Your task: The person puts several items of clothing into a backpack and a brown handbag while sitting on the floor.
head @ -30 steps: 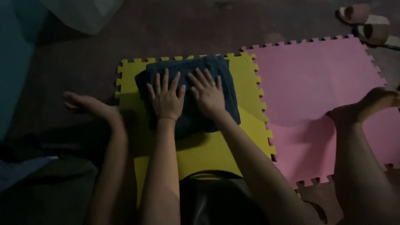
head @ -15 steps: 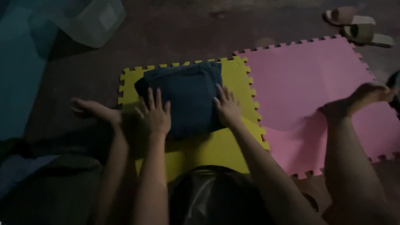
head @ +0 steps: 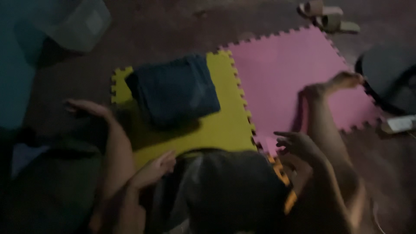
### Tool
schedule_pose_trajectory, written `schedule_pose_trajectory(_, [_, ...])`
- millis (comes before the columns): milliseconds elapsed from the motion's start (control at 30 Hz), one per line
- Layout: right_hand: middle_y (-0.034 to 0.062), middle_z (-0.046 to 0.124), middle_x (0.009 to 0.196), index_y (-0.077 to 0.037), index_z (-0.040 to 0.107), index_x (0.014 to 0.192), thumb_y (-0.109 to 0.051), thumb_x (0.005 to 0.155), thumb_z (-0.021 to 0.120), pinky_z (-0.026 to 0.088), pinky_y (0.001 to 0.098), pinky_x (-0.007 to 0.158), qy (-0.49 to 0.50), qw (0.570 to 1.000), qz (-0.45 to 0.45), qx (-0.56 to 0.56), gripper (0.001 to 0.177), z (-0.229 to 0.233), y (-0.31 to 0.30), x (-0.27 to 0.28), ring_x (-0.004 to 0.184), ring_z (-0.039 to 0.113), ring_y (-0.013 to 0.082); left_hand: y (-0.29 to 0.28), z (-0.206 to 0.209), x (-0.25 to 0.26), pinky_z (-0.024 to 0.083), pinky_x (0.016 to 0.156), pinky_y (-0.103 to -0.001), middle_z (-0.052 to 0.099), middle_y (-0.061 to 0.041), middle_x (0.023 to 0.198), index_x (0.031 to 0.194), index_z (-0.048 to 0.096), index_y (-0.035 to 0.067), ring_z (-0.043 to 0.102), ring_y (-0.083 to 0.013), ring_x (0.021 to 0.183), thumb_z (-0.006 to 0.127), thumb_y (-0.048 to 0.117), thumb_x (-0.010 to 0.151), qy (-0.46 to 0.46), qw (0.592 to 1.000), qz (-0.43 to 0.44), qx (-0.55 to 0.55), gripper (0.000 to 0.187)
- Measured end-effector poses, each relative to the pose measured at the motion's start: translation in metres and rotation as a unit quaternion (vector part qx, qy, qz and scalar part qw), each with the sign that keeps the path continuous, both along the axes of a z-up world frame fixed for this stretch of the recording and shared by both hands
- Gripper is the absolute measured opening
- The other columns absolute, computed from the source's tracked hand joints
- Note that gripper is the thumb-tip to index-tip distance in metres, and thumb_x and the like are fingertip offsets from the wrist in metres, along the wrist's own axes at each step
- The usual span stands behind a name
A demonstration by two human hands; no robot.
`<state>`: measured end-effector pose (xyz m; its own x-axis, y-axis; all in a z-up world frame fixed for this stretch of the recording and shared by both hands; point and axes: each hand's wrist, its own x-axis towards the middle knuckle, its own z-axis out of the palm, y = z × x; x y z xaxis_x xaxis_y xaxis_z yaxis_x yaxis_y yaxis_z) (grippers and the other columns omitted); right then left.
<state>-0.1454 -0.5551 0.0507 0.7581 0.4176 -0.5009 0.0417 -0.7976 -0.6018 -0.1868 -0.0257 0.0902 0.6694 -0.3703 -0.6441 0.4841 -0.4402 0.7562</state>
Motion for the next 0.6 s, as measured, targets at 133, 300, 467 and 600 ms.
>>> schedule_pose_trajectory(133, [0.0118, 0.07, 0.117, -0.01, 0.053, 0.136, -0.022, 0.095, 0.051, 0.054, 0.0323, 0.081, 0.106, 0.932, -0.291, 0.188, 0.043, -0.003, 0.021, -0.084, 0.1, 0.067, 0.0199, -0.03, 0.013, -0.04, 0.039, 0.104, -0.038, 0.041, -0.011, 0.147, 0.15, 0.023, 0.014, 0.045, -0.028, 0.132, 0.049, 0.058, 0.087, -0.082, 0.993, -0.028, 0.086, 0.081])
schedule_pose_trajectory(300, [0.0121, 0.072, 0.104, -0.006, 0.062, 0.128, -0.03, 0.1, 0.043, 0.052, 0.0281, 0.08, 0.003, 0.908, -0.325, 0.265, 0.042, 0.004, 0.044, -0.156, 0.092, 0.065, 0.0174, -0.052, 0.06, -0.113, 0.045, 0.099, -0.042, 0.053, -0.016, 0.136, 0.153, 0.017, 0.017, 0.059, -0.0318, 0.118, 0.049, 0.062, 0.086, -0.031, 0.96, -0.012, 0.279, 0.087])
schedule_pose_trajectory(467, [0.0126, 0.07, 0.101, -0.006, 0.059, 0.124, -0.032, 0.083, 0.068, 0.054, 0.0319, 0.078, -0.11, 0.957, -0.261, 0.063, 0.05, 0.022, 0.064, -0.174, 0.091, 0.066, 0.0175, -0.064, 0.068, -0.155, 0.055, 0.07, -0.036, 0.068, -0.016, 0.092, 0.115, 0.055, 0.003, 0.068, -0.0268, 0.081, 0.061, 0.06, 0.083, -0.125, 0.894, -0.084, 0.422, 0.066])
schedule_pose_trajectory(600, [0.0124, 0.072, 0.096, -0.002, 0.069, 0.11, -0.019, 0.074, 0.078, 0.053, 0.0337, 0.078, -0.123, 0.883, -0.341, 0.298, 0.041, 0.024, 0.072, -0.161, 0.087, 0.066, 0.0198, -0.067, 0.065, -0.142, 0.044, 0.054, -0.032, 0.061, -0.012, 0.058, 0.065, 0.061, 0.004, 0.057, -0.0215, 0.051, 0.069, 0.049, 0.082, -0.199, 0.915, 0.131, 0.325, 0.05])
